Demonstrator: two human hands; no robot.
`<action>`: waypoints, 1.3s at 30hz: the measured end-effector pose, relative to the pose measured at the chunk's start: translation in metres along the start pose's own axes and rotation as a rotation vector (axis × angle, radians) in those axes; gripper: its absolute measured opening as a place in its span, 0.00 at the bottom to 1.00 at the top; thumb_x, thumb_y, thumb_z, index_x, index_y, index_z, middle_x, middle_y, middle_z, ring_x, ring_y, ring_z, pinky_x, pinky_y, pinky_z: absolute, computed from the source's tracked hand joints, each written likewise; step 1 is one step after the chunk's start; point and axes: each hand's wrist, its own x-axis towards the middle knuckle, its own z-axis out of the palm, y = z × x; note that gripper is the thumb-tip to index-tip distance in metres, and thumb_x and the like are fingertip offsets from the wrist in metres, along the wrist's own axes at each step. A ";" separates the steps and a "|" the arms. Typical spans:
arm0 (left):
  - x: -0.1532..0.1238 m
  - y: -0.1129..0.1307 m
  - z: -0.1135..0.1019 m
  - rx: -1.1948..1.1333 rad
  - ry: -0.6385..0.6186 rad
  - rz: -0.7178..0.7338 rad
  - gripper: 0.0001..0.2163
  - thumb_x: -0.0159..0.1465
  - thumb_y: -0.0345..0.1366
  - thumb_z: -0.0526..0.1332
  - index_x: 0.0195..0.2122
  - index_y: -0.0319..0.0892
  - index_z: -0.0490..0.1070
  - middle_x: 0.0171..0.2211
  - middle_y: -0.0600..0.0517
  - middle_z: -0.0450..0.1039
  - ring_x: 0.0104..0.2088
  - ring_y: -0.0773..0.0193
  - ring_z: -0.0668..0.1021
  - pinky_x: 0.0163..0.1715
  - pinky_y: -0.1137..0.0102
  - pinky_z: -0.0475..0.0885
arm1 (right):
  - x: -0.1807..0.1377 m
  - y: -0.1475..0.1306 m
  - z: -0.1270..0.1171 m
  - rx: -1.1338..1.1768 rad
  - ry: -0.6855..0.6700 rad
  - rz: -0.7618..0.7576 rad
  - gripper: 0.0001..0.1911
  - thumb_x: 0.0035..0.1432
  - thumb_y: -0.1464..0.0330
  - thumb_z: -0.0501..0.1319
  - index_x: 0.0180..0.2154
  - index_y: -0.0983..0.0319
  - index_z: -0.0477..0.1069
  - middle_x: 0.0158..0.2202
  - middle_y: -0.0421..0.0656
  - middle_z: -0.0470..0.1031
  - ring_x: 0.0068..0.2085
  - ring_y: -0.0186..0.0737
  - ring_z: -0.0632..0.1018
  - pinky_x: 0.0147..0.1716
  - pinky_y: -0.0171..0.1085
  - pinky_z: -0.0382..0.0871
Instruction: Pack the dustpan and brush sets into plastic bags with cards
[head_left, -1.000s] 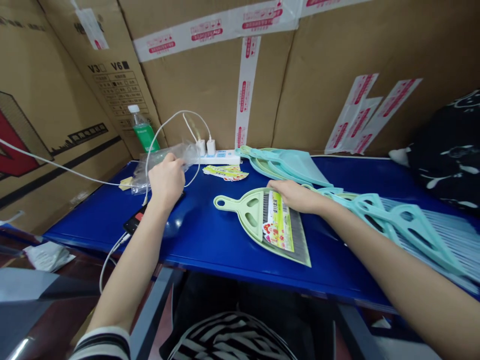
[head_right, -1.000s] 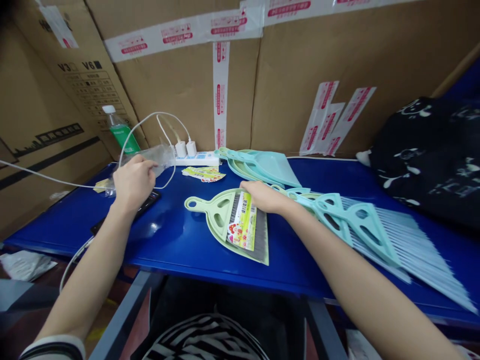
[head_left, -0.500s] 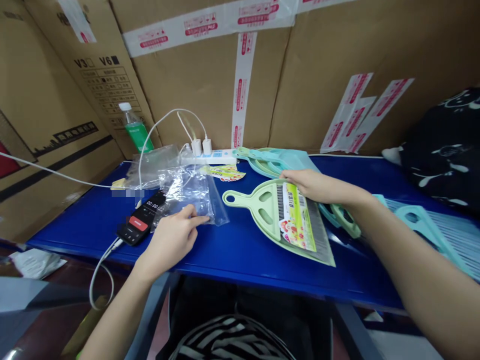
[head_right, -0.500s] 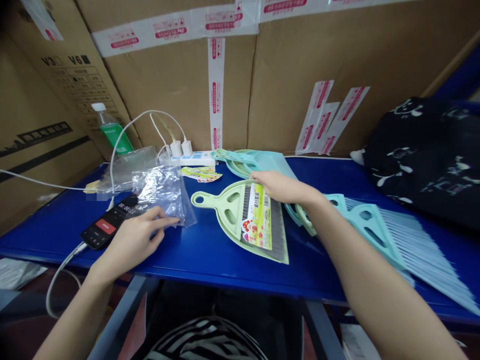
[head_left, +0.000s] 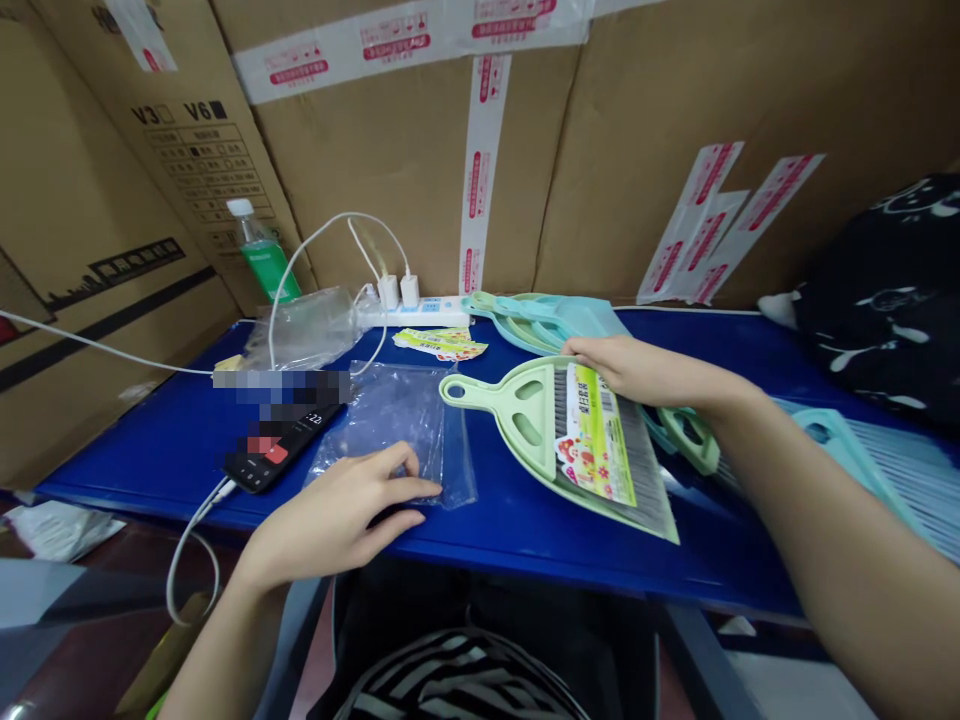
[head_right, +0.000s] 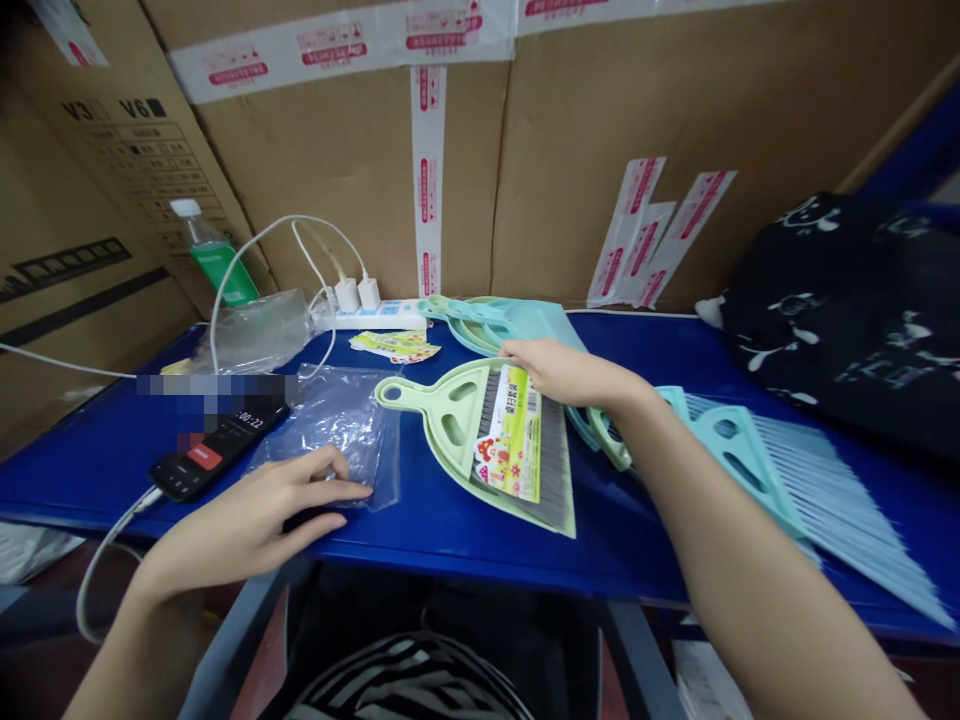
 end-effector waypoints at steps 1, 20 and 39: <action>0.003 0.001 0.001 0.002 0.012 -0.001 0.14 0.69 0.34 0.50 0.50 0.48 0.73 0.46 0.49 0.71 0.39 0.64 0.78 0.39 0.70 0.74 | 0.000 0.000 0.000 0.001 -0.004 0.010 0.08 0.58 0.70 0.48 0.28 0.56 0.61 0.26 0.42 0.74 0.27 0.41 0.74 0.26 0.38 0.65; 0.028 0.003 0.017 0.080 0.042 0.066 0.14 0.70 0.35 0.51 0.53 0.49 0.71 0.51 0.48 0.70 0.45 0.60 0.78 0.43 0.66 0.75 | -0.004 0.013 -0.002 -0.022 -0.169 0.035 0.07 0.51 0.75 0.50 0.26 0.57 0.61 0.28 0.42 0.73 0.31 0.42 0.75 0.29 0.38 0.66; 0.034 0.001 0.027 0.096 0.392 0.002 0.13 0.66 0.25 0.50 0.48 0.41 0.68 0.39 0.48 0.68 0.40 0.61 0.73 0.40 0.65 0.74 | -0.008 -0.015 -0.007 -0.029 -0.290 0.140 0.06 0.52 0.74 0.49 0.28 0.58 0.61 0.31 0.45 0.73 0.34 0.43 0.74 0.32 0.38 0.64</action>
